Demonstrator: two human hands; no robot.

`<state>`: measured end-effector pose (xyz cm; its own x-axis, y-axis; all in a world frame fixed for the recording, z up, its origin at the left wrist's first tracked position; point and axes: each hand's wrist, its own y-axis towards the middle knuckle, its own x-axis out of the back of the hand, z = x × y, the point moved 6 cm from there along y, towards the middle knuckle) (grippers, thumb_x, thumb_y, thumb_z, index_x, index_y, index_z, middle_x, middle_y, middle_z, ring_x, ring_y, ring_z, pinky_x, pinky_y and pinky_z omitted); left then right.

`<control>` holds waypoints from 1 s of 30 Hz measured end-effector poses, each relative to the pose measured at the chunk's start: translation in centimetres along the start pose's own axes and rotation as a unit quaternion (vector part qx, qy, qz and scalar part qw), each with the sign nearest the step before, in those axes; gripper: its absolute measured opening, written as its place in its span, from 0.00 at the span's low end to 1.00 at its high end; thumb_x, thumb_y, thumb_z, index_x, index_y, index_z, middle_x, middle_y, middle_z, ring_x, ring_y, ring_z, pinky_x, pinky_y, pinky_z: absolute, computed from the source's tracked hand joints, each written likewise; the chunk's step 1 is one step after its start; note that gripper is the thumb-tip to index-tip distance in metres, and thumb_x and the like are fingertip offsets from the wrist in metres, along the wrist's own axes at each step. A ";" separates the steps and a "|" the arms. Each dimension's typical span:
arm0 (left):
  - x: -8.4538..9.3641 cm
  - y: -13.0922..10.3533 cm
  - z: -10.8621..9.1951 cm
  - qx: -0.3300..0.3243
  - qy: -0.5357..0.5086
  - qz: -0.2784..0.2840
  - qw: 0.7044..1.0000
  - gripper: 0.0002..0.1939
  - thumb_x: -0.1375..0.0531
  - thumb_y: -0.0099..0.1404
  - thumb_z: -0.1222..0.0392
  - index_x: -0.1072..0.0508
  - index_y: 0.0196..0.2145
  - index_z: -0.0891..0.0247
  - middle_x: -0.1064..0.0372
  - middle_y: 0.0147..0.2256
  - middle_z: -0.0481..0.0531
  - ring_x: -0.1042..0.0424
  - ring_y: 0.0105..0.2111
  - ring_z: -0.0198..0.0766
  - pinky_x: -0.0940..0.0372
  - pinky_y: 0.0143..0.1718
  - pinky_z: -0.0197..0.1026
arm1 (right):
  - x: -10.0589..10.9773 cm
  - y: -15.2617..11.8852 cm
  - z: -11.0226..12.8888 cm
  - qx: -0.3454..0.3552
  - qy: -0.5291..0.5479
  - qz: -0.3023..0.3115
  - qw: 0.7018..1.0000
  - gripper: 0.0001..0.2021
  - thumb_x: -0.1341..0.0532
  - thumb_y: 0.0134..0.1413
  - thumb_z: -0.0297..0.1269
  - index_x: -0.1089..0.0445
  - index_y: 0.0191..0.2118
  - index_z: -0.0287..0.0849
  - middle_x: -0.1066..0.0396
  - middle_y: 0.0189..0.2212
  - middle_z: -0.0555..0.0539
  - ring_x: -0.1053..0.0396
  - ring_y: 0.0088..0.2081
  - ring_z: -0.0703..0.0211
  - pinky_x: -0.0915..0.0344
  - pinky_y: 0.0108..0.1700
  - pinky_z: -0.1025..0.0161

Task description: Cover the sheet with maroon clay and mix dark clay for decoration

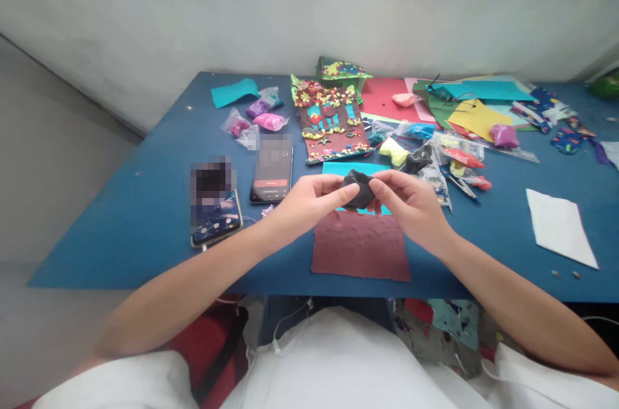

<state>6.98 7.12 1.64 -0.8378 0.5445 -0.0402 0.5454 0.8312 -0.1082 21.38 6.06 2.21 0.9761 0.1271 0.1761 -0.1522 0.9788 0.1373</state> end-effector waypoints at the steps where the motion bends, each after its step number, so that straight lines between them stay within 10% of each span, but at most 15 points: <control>1: 0.1 0.0 0.0 0.002 0.003 -0.005 1.000 0.16 0.36 0.60 0.50 0.22 0.37 0.67 0.23 0.32 0.53 0.25 0.28 0.34 0.34 0.24 0.33 | -0.1 0.0 -0.1 -0.006 0.011 0.003 1.000 0.20 0.36 0.52 0.57 0.30 0.31 0.42 0.28 0.22 0.51 0.31 0.21 0.66 0.34 0.24 0.67; 8: 0.3 0.2 0.0 0.001 -0.014 -0.038 0.999 0.11 0.32 0.55 0.57 0.22 0.34 0.67 0.24 0.29 0.50 0.29 0.24 0.30 0.37 0.24 0.31 | -0.5 0.2 -0.3 -0.018 0.064 0.011 0.998 0.18 0.30 0.45 0.52 0.29 0.32 0.42 0.27 0.23 0.52 0.30 0.23 0.65 0.32 0.25 0.67; 15: -0.7 0.3 1.0 0.093 -0.143 0.080 0.982 0.20 0.31 0.54 0.45 0.22 0.33 0.68 0.23 0.29 0.54 0.26 0.24 0.33 0.36 0.21 0.31 | -0.5 0.2 -0.8 -0.091 0.087 0.029 0.992 0.20 0.30 0.44 0.54 0.29 0.29 0.40 0.27 0.20 0.53 0.30 0.20 0.66 0.32 0.24 0.68; 20: -0.6 0.4 0.8 0.072 -0.102 0.060 0.990 0.16 0.29 0.54 0.53 0.25 0.33 0.68 0.24 0.28 0.52 0.26 0.23 0.33 0.35 0.20 0.31 | -0.8 0.2 -1.3 -0.116 0.112 0.057 0.985 0.22 0.30 0.43 0.56 0.29 0.32 0.40 0.26 0.22 0.52 0.29 0.21 0.66 0.32 0.24 0.69; 30: -0.7 0.3 0.8 0.076 -0.041 0.059 0.995 0.17 0.32 0.56 0.52 0.27 0.34 0.69 0.25 0.29 0.52 0.25 0.24 0.35 0.33 0.21 0.33 | -0.3 0.0 -0.5 -0.027 0.009 0.011 1.000 0.19 0.33 0.47 0.54 0.29 0.32 0.41 0.27 0.25 0.50 0.30 0.25 0.65 0.32 0.27 0.67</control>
<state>7.70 6.94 0.86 -0.7704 0.6216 -0.1417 0.6356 0.7317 -0.2462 21.17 6.09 1.66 0.9754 0.1511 0.1603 -0.1655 0.9829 0.0805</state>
